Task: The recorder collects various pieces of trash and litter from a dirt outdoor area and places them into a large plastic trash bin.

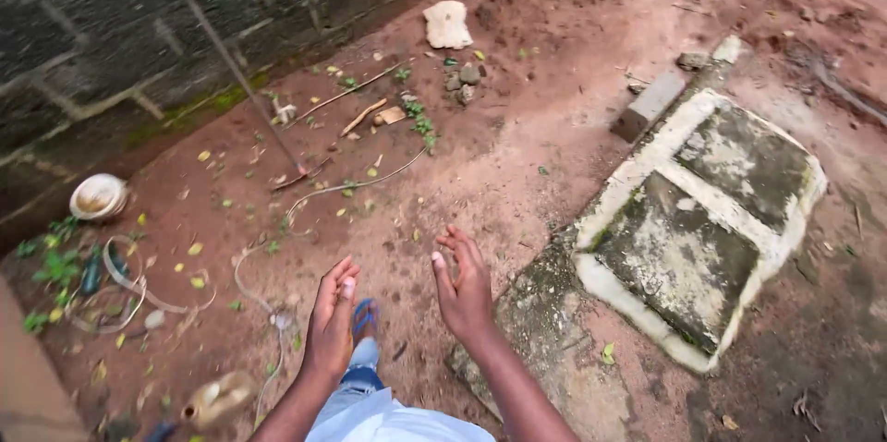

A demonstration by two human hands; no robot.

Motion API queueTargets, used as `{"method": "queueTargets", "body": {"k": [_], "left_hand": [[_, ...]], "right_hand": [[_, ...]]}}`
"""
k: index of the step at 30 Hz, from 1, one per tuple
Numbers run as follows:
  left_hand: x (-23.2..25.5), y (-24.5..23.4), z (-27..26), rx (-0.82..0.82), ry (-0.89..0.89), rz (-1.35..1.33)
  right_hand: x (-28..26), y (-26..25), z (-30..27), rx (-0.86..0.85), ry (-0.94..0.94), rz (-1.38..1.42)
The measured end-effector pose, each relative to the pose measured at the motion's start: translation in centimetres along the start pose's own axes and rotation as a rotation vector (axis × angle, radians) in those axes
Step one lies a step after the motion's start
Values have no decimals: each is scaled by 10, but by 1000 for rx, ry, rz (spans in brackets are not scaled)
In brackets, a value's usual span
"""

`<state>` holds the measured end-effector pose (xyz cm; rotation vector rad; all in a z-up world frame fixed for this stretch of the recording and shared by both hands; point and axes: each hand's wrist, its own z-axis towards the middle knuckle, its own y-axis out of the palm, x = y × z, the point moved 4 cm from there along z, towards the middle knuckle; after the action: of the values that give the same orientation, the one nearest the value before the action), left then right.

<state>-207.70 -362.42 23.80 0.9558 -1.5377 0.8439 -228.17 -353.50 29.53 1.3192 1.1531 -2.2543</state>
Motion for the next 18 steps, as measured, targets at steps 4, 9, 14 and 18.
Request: {"method": "queueTargets", "body": {"k": [4, 9, 14, 18], "left_hand": [[7, 33, 111, -138, -1, 16], [35, 93, 242, -367, 86, 122], [51, 161, 341, -614, 103, 221], [88, 231, 401, -771, 195, 315]], "right_hand": [[44, 15, 57, 107, 35, -30], [87, 0, 131, 241, 341, -64], [107, -26, 191, 395, 423, -126], [135, -53, 230, 585, 511, -153]]}}
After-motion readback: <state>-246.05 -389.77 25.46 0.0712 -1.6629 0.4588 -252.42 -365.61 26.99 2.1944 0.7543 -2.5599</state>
